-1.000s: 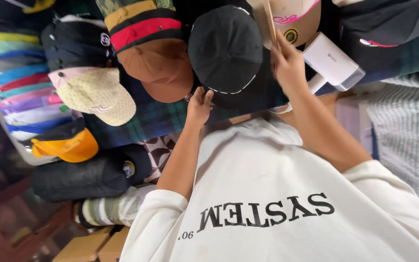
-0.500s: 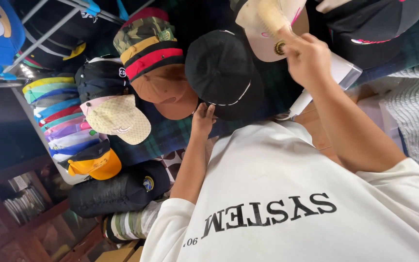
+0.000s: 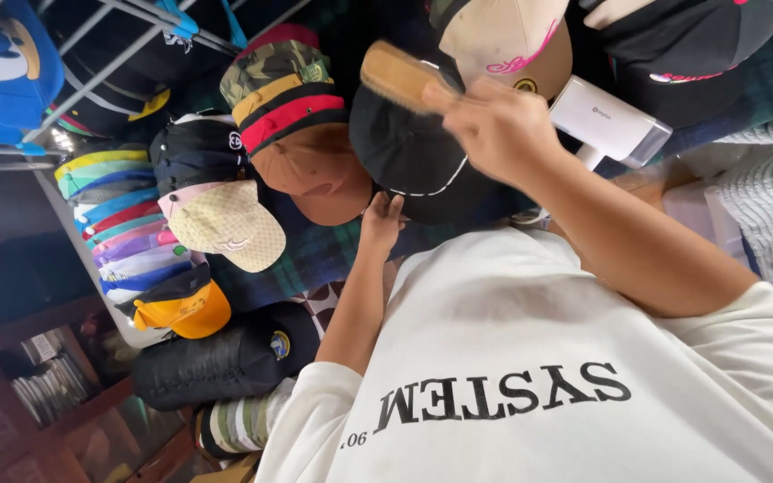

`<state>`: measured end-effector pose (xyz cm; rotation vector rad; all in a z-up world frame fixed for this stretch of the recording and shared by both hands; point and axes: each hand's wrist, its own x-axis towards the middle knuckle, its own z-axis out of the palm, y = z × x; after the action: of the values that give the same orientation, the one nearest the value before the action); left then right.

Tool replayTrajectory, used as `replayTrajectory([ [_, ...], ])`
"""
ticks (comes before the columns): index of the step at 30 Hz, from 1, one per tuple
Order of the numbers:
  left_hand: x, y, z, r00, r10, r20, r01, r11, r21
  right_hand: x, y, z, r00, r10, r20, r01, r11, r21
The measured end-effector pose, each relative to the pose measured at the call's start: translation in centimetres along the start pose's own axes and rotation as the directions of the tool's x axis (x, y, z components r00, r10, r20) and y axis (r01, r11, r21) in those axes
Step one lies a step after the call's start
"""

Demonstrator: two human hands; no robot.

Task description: Cleaning and maintaining a collection of hats using a brush and a hairdryer before organizing them on a rack.

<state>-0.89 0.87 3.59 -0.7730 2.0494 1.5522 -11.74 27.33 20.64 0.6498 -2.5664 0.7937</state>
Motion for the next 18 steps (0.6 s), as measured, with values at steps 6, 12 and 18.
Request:
replayTrajectory([
  [6, -1.6, 1.6, 0.0, 1.0, -0.005, 0.022, 0.004, 0.999, 0.033, 4.4, 6.3, 5.8, 0.917, 0.049, 0.396, 0.05, 0.97, -0.237],
  [12, -1.0, 1.3, 0.1, 0.997, -0.057, 0.044, 0.057, 0.998, 0.005, 5.7, -3.2, 3.5, 0.742, -0.25, 0.621, 0.312, 0.95, 0.01],
  [18, -1.5, 1.8, -0.4, 0.999, -0.031, 0.038, 0.029, 0.998, 0.05, 4.0, 5.5, 5.9, 0.757, -0.005, 0.654, 0.11, 0.987, -0.12],
])
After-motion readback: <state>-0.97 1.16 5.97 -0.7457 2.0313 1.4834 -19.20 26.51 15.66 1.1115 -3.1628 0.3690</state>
